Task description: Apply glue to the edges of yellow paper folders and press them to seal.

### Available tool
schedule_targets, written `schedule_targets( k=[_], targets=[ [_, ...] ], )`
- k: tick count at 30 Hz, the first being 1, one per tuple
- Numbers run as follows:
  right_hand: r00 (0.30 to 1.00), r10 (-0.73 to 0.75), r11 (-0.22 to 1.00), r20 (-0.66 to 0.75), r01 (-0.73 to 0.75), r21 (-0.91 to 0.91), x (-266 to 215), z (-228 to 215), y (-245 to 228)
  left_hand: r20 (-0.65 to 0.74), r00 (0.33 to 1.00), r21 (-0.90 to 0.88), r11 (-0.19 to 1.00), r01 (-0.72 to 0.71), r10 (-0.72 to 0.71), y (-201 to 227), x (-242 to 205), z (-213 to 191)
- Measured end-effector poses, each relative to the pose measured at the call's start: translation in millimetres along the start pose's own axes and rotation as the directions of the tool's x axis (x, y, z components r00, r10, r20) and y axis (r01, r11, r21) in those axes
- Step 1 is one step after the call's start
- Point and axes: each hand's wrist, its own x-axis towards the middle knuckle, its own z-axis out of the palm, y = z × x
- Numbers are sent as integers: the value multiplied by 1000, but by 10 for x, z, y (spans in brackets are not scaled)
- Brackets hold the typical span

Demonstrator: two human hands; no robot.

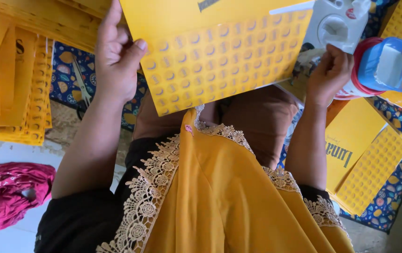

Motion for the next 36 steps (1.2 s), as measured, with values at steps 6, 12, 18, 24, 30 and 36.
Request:
schedule_targets(
  k=[6,12,18,24,30,36],
  targets=[
    [990,96,943,-106,-56,328,-138,1,122,-71,993,-39,995,87,-90,16,-4,-48],
    [984,155,961,-87,-130,243,-81,-191,-103,71,995,17,998,-67,65,211,-81,-70],
    [988,131,904,-85,-84,419,16,-174,-314,70,997,32,999,-36,33,332,-124,-12],
    [979,149,611,140,-203,765,181,-172,-826,-15,999,47,998,34,-34,430,-162,98],
    [961,174,600,214,-276,751,143,-135,-922,46,991,53,990,-128,126,462,-187,211],
    [969,207,732,136,-246,635,92,-100,-969,103,991,26,995,-94,91,552,-252,312]
  ],
)
